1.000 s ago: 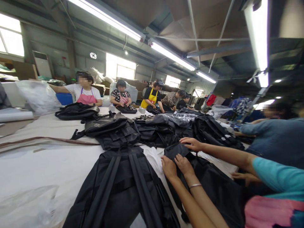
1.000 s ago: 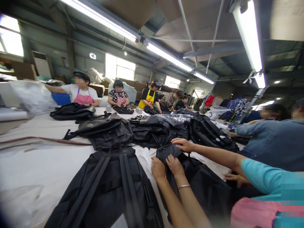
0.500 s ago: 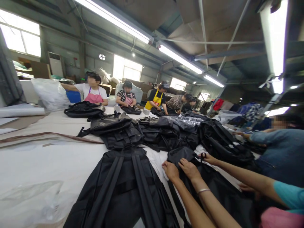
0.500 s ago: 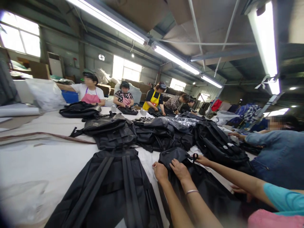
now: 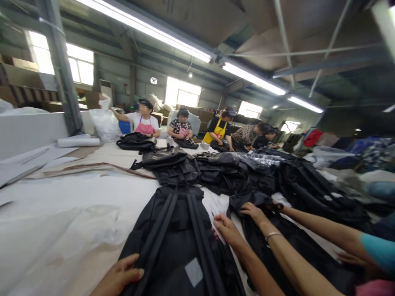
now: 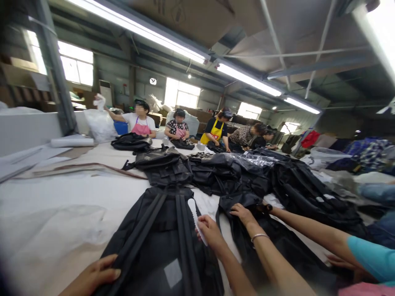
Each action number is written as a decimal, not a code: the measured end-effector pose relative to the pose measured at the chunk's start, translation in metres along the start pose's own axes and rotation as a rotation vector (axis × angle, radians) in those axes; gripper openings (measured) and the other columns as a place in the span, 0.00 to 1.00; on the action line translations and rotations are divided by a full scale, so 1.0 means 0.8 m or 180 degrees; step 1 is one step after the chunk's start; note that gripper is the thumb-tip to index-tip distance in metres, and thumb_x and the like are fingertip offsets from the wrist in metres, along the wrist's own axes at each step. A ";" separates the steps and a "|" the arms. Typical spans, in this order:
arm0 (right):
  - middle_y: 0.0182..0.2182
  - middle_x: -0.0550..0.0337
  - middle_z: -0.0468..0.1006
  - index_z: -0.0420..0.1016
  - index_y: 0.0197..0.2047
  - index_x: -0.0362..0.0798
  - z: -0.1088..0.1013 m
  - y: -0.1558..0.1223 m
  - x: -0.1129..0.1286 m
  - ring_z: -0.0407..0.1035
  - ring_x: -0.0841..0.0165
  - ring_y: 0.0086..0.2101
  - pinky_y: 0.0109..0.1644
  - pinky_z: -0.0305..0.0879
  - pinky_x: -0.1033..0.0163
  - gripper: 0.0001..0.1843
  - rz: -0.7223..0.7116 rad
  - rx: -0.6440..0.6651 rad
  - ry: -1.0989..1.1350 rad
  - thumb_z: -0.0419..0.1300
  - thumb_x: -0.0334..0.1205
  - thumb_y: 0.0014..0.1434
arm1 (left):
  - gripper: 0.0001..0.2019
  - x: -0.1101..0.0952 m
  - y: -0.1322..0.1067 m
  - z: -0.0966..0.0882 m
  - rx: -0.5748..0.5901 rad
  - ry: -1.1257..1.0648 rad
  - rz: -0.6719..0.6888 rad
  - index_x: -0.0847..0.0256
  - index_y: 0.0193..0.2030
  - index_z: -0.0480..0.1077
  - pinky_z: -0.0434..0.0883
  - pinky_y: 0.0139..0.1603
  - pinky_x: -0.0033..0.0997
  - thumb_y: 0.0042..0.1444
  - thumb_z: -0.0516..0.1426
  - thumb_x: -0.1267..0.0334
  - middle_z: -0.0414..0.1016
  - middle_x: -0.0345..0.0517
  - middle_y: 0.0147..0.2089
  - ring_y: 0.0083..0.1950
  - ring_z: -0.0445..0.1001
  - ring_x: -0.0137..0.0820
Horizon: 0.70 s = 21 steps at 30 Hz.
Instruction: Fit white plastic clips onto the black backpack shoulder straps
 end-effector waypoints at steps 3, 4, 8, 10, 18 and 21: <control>0.26 0.64 0.73 0.65 0.42 0.46 0.080 -0.040 0.019 0.67 0.73 0.21 0.24 0.64 0.68 0.19 0.0213 0.0809 0.0732 0.55 0.52 0.54 | 0.21 -0.014 -0.019 0.014 0.0093 0.0039 0.0043 0.63 0.45 0.73 0.72 0.45 0.32 0.41 0.64 0.65 0.79 0.49 0.44 0.45 0.77 0.41; 0.25 0.65 0.72 0.65 0.41 0.45 0.104 -0.054 0.026 0.66 0.74 0.20 0.23 0.63 0.69 0.18 0.0280 0.1050 0.0860 0.57 0.50 0.53 | 0.20 -0.019 -0.023 0.021 0.0199 0.0036 0.0072 0.64 0.46 0.72 0.72 0.43 0.30 0.43 0.63 0.67 0.79 0.49 0.43 0.43 0.77 0.39; 0.21 0.67 0.70 0.69 0.39 0.43 0.165 -0.104 0.039 0.64 0.76 0.16 0.18 0.59 0.71 0.15 0.0497 0.1737 0.0747 0.60 0.42 0.49 | 0.16 -0.034 -0.031 0.039 0.0494 -0.0024 0.0160 0.65 0.43 0.73 0.70 0.32 0.26 0.45 0.60 0.69 0.78 0.46 0.35 0.34 0.75 0.34; 0.20 0.67 0.70 0.71 0.37 0.43 0.178 -0.121 0.040 0.63 0.77 0.15 0.17 0.57 0.72 0.12 0.0598 0.1998 0.0585 0.60 0.39 0.48 | 0.13 -0.039 -0.033 0.042 0.0519 0.0002 0.0190 0.66 0.40 0.73 0.68 0.29 0.24 0.44 0.61 0.69 0.77 0.45 0.32 0.31 0.74 0.32; 0.16 0.67 0.69 0.73 0.27 0.46 0.178 -0.127 0.039 0.61 0.77 0.13 0.14 0.57 0.73 0.04 0.0599 0.2214 0.0160 0.57 0.34 0.46 | 0.11 -0.053 -0.038 0.042 0.0439 0.0209 0.0003 0.65 0.34 0.71 0.67 0.27 0.26 0.42 0.64 0.65 0.75 0.45 0.27 0.27 0.74 0.32; 0.16 0.67 0.68 0.73 0.27 0.45 0.182 -0.122 0.045 0.60 0.77 0.13 0.14 0.57 0.73 0.03 0.0652 0.2185 0.0215 0.57 0.33 0.46 | 0.13 -0.062 -0.039 0.040 0.0455 0.0313 -0.0006 0.66 0.35 0.72 0.68 0.28 0.26 0.42 0.65 0.63 0.76 0.47 0.29 0.29 0.75 0.33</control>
Point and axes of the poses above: each hand's wrist, its own y-axis towards the middle knuckle, its own z-axis out of the palm, x = y × z, the point moved 9 cm from there along y, towards the middle knuckle
